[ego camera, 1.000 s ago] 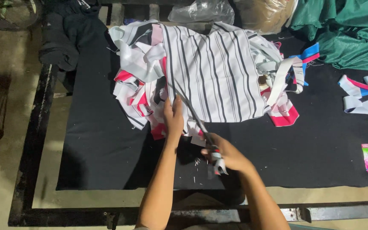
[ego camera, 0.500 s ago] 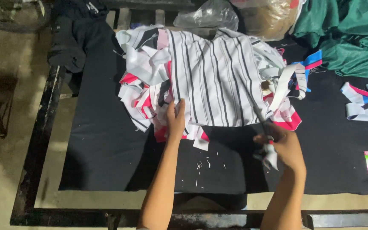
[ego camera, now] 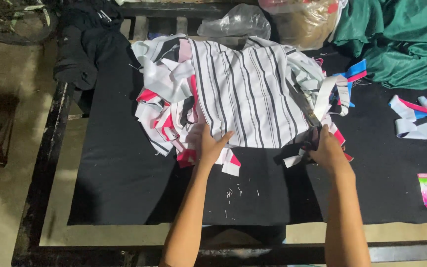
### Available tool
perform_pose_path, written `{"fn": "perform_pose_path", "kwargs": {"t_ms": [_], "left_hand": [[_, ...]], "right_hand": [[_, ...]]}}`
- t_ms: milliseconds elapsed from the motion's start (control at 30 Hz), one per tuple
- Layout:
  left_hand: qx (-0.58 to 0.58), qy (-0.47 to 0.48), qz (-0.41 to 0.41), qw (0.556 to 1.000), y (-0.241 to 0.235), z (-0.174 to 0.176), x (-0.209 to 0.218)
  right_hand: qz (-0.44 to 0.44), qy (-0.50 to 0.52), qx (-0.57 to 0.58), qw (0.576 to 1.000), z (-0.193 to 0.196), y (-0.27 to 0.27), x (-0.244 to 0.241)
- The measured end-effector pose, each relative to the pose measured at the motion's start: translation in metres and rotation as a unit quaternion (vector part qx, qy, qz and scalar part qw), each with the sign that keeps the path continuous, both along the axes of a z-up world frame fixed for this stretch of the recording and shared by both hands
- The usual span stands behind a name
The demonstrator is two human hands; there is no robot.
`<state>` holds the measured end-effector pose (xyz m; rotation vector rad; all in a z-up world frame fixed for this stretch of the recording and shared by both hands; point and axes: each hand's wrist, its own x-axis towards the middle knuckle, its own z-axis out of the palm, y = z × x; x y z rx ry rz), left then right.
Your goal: Cutting a piece of striped fabric into multiple strips using scissors on a work table.
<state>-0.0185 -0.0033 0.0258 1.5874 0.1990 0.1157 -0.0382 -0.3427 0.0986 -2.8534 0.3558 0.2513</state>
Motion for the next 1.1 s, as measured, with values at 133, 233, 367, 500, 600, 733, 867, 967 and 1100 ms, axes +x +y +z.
{"fn": "perform_pose_path", "kwargs": {"t_ms": [133, 233, 367, 500, 600, 733, 867, 967, 1100], "left_hand": [[0.056, -0.004, 0.01, 0.998, 0.004, -0.03, 0.008], [0.056, -0.013, 0.022, 0.998, 0.004, -0.026, 0.009], [0.053, 0.024, -0.014, 0.998, -0.002, 0.009, -0.003], [0.235, -0.044, -0.026, 0.971, 0.0, 0.017, -0.009], [0.193, -0.04, 0.003, 0.98, -0.001, -0.017, 0.006], [-0.01, -0.007, 0.001, 1.0, 0.001, 0.002, 0.001], [-0.109, 0.074, 0.067, 0.989, 0.022, 0.03, -0.003], [-0.107, -0.017, 0.058, 0.992, 0.035, 0.042, -0.007], [-0.085, -0.116, 0.05, 0.988, 0.024, 0.029, -0.001]], "right_hand": [[-0.001, 0.087, 0.003, 0.996, 0.052, 0.015, -0.009], [0.015, -0.052, -0.019, 0.998, 0.059, 0.021, -0.013], [0.123, -0.258, -0.072, 0.956, 0.023, 0.044, -0.01], [0.105, -0.294, -0.175, 0.934, -0.034, 0.058, -0.005], [0.088, -0.316, -0.124, 0.936, -0.042, 0.061, -0.002], [0.021, -0.361, -0.159, 0.919, -0.05, 0.062, -0.006], [0.027, -0.38, -0.153, 0.912, -0.052, 0.066, -0.002], [0.025, -0.395, -0.105, 0.912, -0.027, 0.084, -0.01], [0.016, -0.388, -0.137, 0.911, -0.025, 0.078, -0.021]]}}
